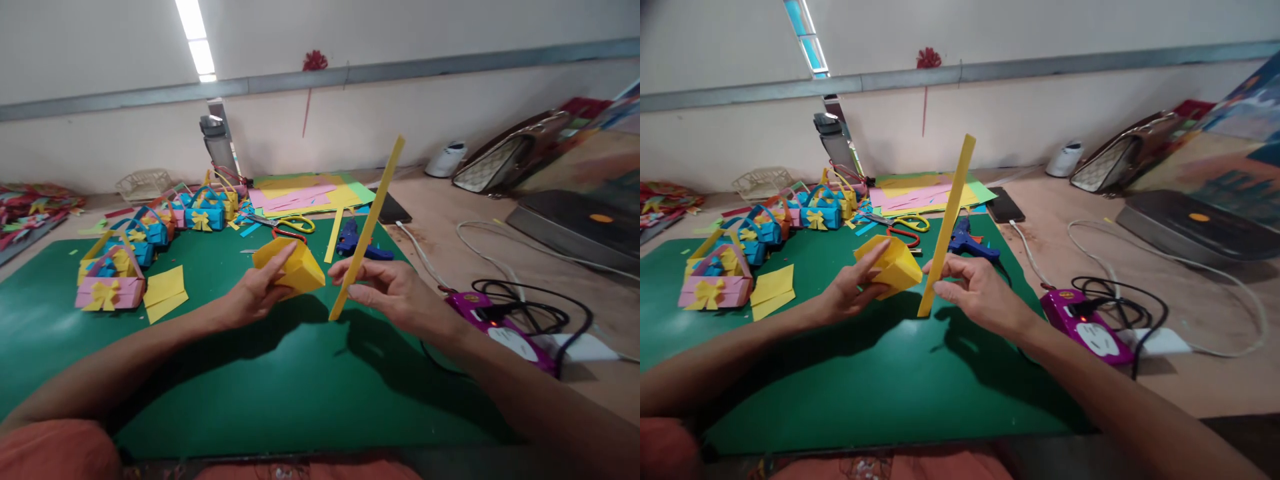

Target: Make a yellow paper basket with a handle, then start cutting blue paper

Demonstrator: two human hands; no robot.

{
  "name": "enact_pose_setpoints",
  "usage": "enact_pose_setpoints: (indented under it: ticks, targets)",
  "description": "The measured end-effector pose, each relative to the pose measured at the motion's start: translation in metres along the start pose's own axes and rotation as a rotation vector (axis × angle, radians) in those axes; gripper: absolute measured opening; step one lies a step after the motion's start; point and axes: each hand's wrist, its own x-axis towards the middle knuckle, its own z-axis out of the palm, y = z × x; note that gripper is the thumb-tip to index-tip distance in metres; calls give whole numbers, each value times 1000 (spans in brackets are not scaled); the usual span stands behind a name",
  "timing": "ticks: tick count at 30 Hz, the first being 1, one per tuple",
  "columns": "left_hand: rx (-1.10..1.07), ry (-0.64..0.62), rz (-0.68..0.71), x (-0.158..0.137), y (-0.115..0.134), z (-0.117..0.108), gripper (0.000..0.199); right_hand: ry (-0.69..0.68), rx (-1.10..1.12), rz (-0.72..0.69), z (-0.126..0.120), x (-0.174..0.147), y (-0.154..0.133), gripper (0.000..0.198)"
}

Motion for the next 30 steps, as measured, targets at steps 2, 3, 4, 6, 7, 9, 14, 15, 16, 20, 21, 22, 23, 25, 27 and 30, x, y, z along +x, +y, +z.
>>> enact_pose_setpoints:
  ticks: [2,3,4,6,7,9,14,15,16,20,21,22,23,25,27,30]
  targets:
    - [45,37,129,0,-4,4,41,-19,54,13,3,-4,8,16]
    - [73,71,219,1,-6,7,37,-26,76,15,4,-6,10,15]
    - [99,104,306,1,-8,9,34,-31,90,11,6,-7,12,14]
    - [140,144,409,1,-12,14,30,-32,90,-10,8,-10,14,12]
    - [161,149,415,0,-13,16,30,-36,79,-24,9,-11,14,11]
    - [202,143,390,-1,-14,18,34,-44,55,-47,9,-14,15,11]
    - [233,141,402,-2,-12,17,39,-31,20,-70,10,-17,16,12]
    - [233,138,406,-1,-11,16,40,-23,12,-73,11,-18,17,12]
    - [233,137,408,-1,-10,16,40,-18,6,-76,11,-18,17,11]
    - [224,139,401,0,-9,15,39,-27,0,-82,12,-17,20,10]
    - [224,137,399,0,-8,15,39,-26,1,-86,13,-16,20,10]
    - [227,135,399,0,-8,15,39,-24,2,-91,13,-16,21,10]
    - [231,133,400,-1,-8,15,39,-20,3,-96,14,-16,21,10]
    - [242,125,403,-1,-9,16,41,-22,2,-97,14,-16,22,11]
    - [240,119,412,-1,-9,16,44,-27,-3,-93,14,-17,22,11]
    - [215,102,452,-1,-10,16,50,-37,-12,-101,15,-17,21,10]
